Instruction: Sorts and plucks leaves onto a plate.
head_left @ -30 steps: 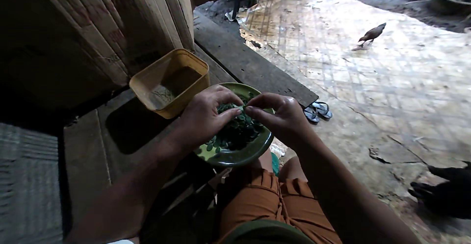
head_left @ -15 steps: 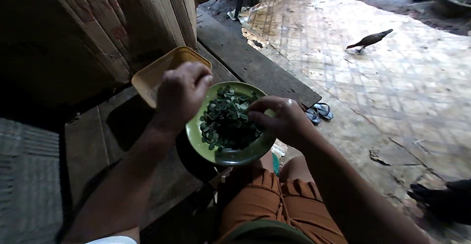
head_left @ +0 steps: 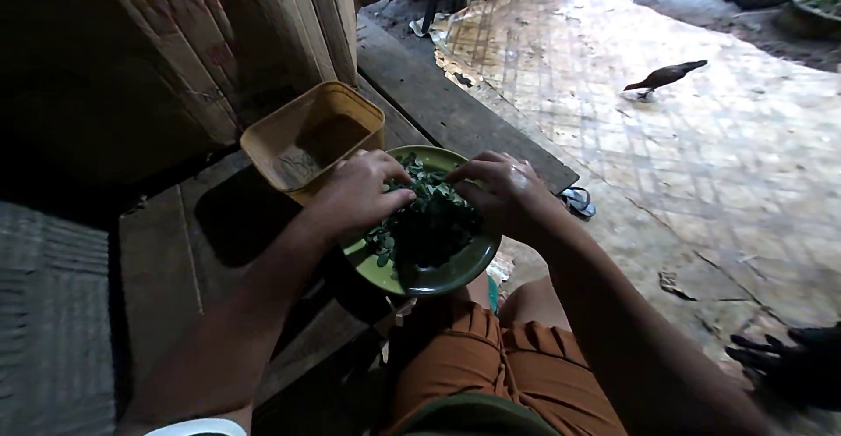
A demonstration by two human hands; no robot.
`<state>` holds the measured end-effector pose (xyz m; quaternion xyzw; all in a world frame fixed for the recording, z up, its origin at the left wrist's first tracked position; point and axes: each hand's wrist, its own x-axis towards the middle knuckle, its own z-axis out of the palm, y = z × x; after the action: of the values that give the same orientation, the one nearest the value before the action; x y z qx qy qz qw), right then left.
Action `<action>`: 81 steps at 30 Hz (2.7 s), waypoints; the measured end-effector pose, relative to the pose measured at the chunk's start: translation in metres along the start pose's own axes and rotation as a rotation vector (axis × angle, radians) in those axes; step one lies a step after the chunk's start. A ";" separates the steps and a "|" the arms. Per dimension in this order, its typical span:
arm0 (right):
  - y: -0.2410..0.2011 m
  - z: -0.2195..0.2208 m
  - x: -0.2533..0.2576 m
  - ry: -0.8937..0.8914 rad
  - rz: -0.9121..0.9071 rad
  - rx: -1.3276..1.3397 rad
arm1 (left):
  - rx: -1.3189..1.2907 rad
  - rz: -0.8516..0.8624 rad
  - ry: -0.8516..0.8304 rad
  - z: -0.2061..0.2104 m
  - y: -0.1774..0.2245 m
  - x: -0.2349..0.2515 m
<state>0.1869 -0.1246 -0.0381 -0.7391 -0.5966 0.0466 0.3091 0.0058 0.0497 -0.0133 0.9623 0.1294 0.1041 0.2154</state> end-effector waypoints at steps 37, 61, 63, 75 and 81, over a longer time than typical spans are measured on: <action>-0.012 0.001 -0.004 0.116 0.076 0.675 | -0.021 0.029 0.323 -0.014 0.018 -0.006; -0.025 0.008 0.007 0.173 -0.110 0.146 | 0.082 0.110 0.260 -0.005 0.020 -0.006; -0.021 0.005 0.005 0.175 -0.076 0.195 | 0.105 0.106 0.269 -0.006 0.016 -0.006; -0.016 0.009 0.002 0.052 0.174 1.108 | 0.038 0.384 0.436 0.007 0.029 -0.004; -0.016 0.010 0.004 0.014 0.182 1.127 | 0.084 0.414 0.431 0.005 0.026 -0.004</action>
<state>0.1697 -0.1155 -0.0367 -0.5089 -0.4115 0.3789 0.6543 0.0089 0.0238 -0.0063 0.9320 -0.0224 0.3423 0.1173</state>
